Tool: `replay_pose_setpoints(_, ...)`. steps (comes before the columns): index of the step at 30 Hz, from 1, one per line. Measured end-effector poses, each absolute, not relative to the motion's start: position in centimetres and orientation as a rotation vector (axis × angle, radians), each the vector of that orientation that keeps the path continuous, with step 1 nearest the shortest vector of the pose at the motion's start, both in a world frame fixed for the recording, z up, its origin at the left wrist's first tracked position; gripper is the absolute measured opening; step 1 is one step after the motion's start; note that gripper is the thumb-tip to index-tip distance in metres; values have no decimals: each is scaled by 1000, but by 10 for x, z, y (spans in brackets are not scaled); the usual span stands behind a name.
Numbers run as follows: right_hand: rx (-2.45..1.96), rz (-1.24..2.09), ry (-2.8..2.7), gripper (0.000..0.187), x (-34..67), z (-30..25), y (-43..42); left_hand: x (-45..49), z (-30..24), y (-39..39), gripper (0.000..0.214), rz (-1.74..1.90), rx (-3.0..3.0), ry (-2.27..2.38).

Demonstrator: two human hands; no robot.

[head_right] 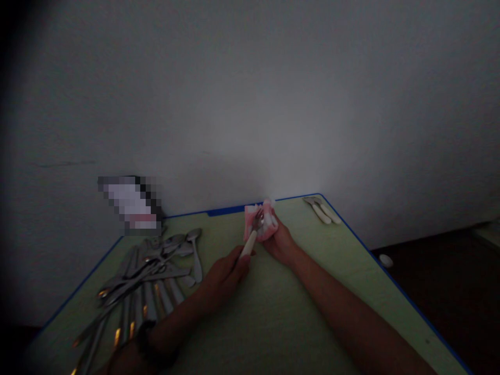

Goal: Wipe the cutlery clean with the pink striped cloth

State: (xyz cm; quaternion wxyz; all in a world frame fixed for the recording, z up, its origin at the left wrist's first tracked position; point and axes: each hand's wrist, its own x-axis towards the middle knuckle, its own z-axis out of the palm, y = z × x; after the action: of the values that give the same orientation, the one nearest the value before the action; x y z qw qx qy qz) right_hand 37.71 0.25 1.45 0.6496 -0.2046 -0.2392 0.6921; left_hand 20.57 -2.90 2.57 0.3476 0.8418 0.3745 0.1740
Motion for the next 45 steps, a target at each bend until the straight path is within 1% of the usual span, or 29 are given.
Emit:
replay_pose_setpoints(5,-438,1590,-612,34,375,20,1,205,26,-29,39,458,2196,968)
replay_pose_setpoints(9,-450,1588,-561,32,375,20,1,206,26,-28,38,407,2247,987)
replay_pose_setpoints(20,-482,1594,-517,28,376,17,2,206,27,-30,37,422,2261,970)
replay_pose_setpoints(31,-483,1602,-539,30,377,14,2,206,26,-30,37,433,2227,982)
replay_pose_setpoints(36,-508,1589,-556,34,377,11,2,206,28,-29,36,411,2222,969)
replay_pose_setpoints(45,-428,1607,-535,32,376,17,2,207,26,-29,36,433,2178,968)
